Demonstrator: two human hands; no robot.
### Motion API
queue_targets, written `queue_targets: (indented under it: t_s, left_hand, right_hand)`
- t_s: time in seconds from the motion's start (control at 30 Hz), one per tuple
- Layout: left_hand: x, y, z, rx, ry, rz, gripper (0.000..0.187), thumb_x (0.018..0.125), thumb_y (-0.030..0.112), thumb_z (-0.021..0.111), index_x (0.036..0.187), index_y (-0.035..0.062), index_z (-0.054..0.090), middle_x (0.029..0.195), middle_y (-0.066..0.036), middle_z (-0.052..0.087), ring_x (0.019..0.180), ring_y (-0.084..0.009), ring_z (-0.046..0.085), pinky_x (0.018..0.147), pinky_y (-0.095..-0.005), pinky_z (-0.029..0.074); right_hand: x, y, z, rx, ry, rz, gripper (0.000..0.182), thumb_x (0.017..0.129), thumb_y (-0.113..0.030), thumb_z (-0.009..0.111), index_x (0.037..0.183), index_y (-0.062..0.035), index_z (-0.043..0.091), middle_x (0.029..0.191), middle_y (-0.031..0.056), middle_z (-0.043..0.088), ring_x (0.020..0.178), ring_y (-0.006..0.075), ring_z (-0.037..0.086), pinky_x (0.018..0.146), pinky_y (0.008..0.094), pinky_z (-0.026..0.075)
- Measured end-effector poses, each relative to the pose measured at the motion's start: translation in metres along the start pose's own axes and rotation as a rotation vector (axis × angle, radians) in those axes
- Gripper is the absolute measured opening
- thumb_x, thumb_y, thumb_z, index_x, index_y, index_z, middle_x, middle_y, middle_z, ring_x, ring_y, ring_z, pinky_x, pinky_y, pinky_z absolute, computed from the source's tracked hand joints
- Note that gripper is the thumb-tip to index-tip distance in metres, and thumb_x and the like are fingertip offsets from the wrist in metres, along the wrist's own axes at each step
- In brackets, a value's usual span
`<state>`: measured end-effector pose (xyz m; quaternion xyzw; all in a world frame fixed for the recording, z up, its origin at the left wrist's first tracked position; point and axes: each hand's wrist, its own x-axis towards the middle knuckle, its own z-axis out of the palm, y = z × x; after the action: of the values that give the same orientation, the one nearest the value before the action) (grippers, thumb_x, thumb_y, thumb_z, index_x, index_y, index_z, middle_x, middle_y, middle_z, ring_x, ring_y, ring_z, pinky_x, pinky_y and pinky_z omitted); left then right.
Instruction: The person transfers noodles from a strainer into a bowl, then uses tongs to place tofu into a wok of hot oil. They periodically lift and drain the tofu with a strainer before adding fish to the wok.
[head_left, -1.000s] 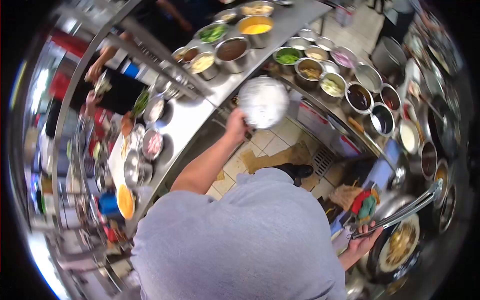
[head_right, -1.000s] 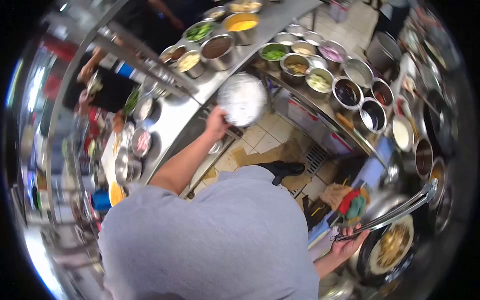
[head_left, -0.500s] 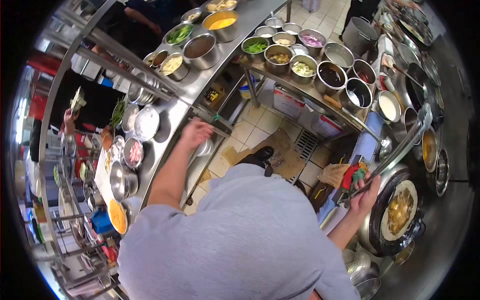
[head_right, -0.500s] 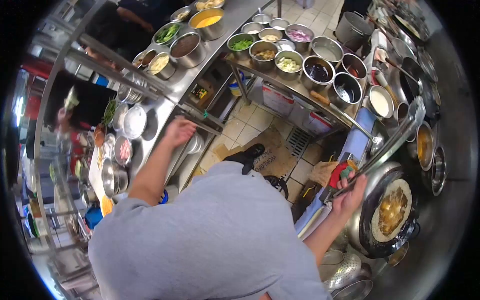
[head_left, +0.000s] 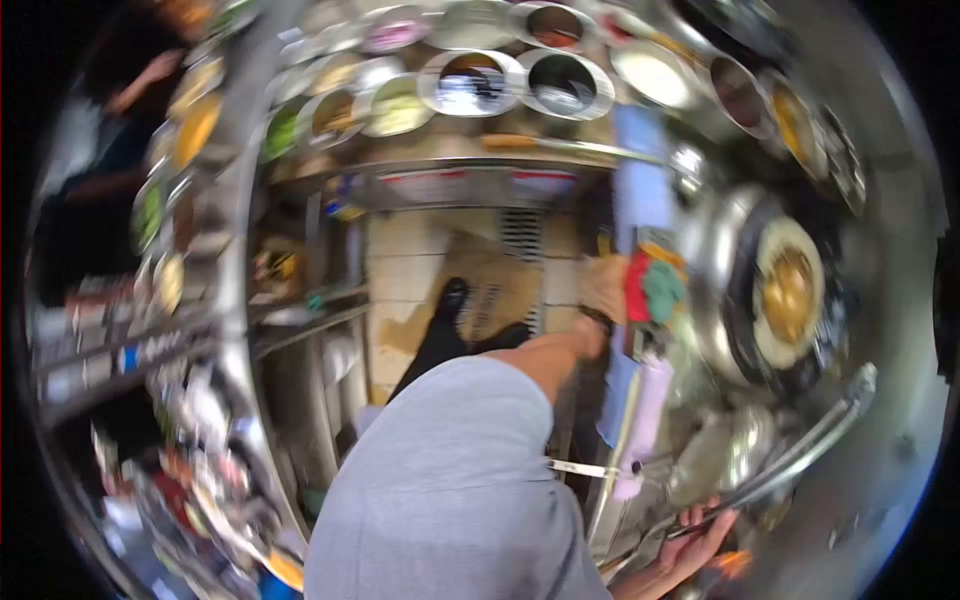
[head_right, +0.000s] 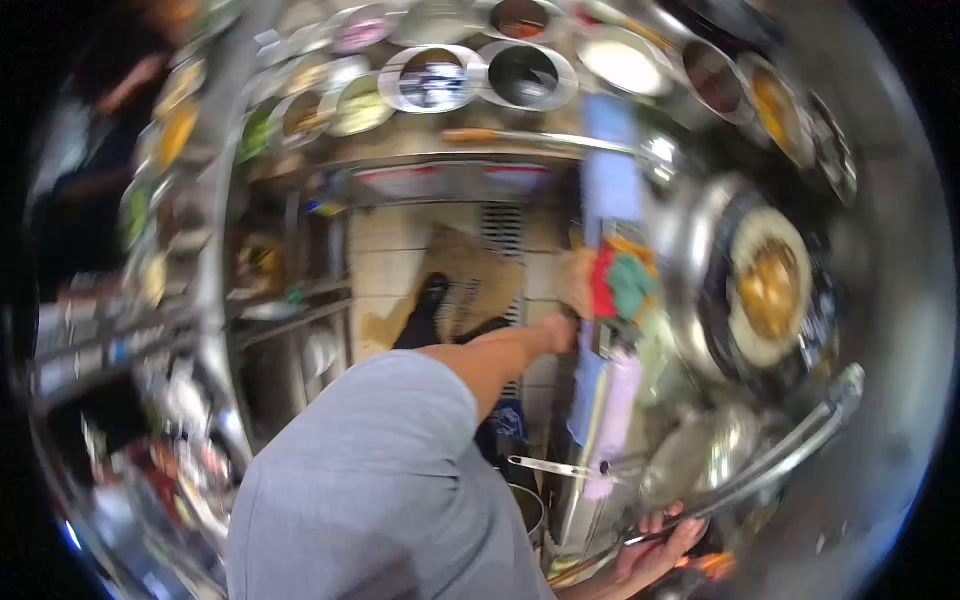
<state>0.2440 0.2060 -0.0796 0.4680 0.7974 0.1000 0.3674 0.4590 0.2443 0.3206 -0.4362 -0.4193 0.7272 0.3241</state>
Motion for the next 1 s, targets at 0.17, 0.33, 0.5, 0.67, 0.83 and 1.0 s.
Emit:
queue_targets:
  t_s: [0.17,0.33,0.5,0.67,0.83,1.0]
  left_hand:
    - [-0.005,-0.001,-0.012,-0.131,-0.125,-0.123,0.027,0.081,0.02,0.041,0.1,0.0072,0.055,0.102,-0.014,0.057,0.09,-0.0271,0.058,0.072,-0.0397,0.047]
    - [-0.01,-0.007,0.031,0.307,-0.221,0.441,0.034,0.077,0.019,0.041,0.107,0.0065,0.051,0.097,-0.015,0.057,0.09,-0.0258,0.057,0.07,-0.0412,0.048]
    - [0.052,-0.002,0.071,0.462,-0.193,0.651,0.036,0.077,0.023,0.04,0.104,0.0066,0.057,0.109,-0.014,0.055,0.097,-0.0263,0.055,0.08,-0.0397,0.046]
    - [0.011,0.011,0.031,0.448,-0.36,0.437,0.028,0.078,0.023,0.045,0.098,0.0095,0.059,0.102,-0.014,0.058,0.093,-0.0264,0.057,0.078,-0.0389,0.046]
    - [-0.009,0.013,0.0,0.385,-0.333,0.748,0.027,0.077,0.026,0.047,0.095,0.0095,0.058,0.088,-0.018,0.06,0.082,-0.0308,0.058,0.074,-0.0409,0.047]
    - [-0.001,-0.003,0.014,0.303,-0.109,0.741,0.027,0.077,0.031,0.048,0.086,0.0093,0.06,0.088,-0.016,0.061,0.082,-0.03,0.058,0.075,-0.0404,0.046]
  right_hand:
    - [-0.036,0.009,-0.03,0.251,0.257,0.076,0.025,0.09,-0.026,0.043,0.108,-0.0095,0.042,0.084,0.0044,0.044,0.061,0.0108,0.042,0.052,0.0231,0.039]
    - [-0.033,0.014,-0.024,0.377,0.256,0.073,0.026,0.089,-0.025,0.044,0.11,-0.0103,0.042,0.083,0.0042,0.045,0.059,0.0102,0.041,0.051,0.0223,0.038]
    - [-0.012,0.018,-0.014,0.399,0.332,0.082,0.014,0.087,-0.019,0.047,0.1,-0.0142,0.043,0.081,0.006,0.047,0.058,0.012,0.043,0.049,0.0242,0.038]
    - [-0.002,0.015,-0.037,0.163,0.427,0.032,0.019,0.087,-0.017,0.047,0.105,-0.0109,0.043,0.077,0.0041,0.049,0.057,0.0114,0.046,0.047,0.0238,0.039]
    - [0.022,0.009,-0.12,-0.744,0.647,-0.152,0.041,0.082,-0.017,0.051,0.12,-0.0022,0.043,0.079,0.0095,0.058,0.062,0.0155,0.055,0.057,0.0269,0.044]
    - [0.049,-0.049,-0.186,-1.347,0.985,-0.266,0.038,0.078,-0.021,0.054,0.111,-0.0027,0.051,0.098,0.0216,0.057,0.091,0.0358,0.055,0.079,0.0397,0.043]
